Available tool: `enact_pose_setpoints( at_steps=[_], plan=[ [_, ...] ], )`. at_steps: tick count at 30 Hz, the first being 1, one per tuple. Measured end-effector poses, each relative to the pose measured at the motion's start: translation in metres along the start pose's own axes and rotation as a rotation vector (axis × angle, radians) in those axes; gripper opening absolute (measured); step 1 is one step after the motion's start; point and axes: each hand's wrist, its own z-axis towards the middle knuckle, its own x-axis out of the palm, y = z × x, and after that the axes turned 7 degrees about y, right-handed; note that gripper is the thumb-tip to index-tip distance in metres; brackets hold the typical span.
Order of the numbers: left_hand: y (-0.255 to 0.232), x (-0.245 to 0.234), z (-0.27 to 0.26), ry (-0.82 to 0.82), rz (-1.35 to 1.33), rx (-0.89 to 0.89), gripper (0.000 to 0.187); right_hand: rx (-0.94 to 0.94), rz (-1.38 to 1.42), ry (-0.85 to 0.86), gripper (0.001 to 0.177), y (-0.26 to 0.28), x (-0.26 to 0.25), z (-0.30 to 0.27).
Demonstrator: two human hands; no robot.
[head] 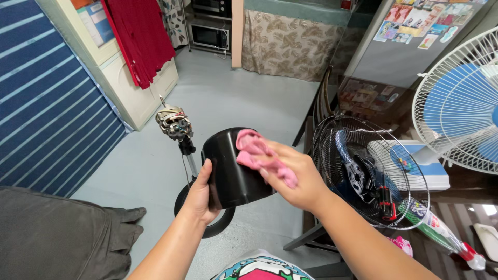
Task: The person uses a screwdriver to loosen and remove the top cover of a standing fan. After detaching the cover, they wipe its exterior and interior surfaces with a pink cloth, turning the part over to clean multiple sides.
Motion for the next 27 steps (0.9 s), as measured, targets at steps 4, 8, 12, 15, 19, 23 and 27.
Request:
enact_pose_setpoints(
  at_steps=[4,8,12,15,19,23,27],
  plan=[
    [-0.002,-0.004,-0.001,0.041,0.101,-0.117,0.072,-0.158,-0.019,0.04,0.015,0.015,-0.008,0.005],
    [0.006,-0.005,0.002,0.066,0.113,-0.168,0.076,-0.268,-0.033,0.008,0.017,0.005,-0.008,0.016],
    [-0.001,-0.008,-0.003,0.252,0.051,-0.067,0.079,-0.173,-0.01,-0.05,0.017,-0.025,-0.012,0.012],
    [-0.007,-0.006,-0.015,0.326,-0.005,0.059,0.084,0.154,0.181,-0.095,0.018,-0.046,-0.017,0.005],
    [-0.004,0.018,-0.016,0.193,0.021,0.115,0.088,0.318,0.724,-0.072,0.036,-0.052,-0.011,0.003],
    [-0.002,0.037,-0.014,-0.35,0.315,0.105,0.08,0.362,0.885,-0.128,0.069,-0.033,0.028,0.008],
    [-0.013,0.03,-0.02,-0.208,0.422,-0.103,0.079,0.146,0.429,-0.126,0.064,-0.022,0.046,-0.003]
  ],
)
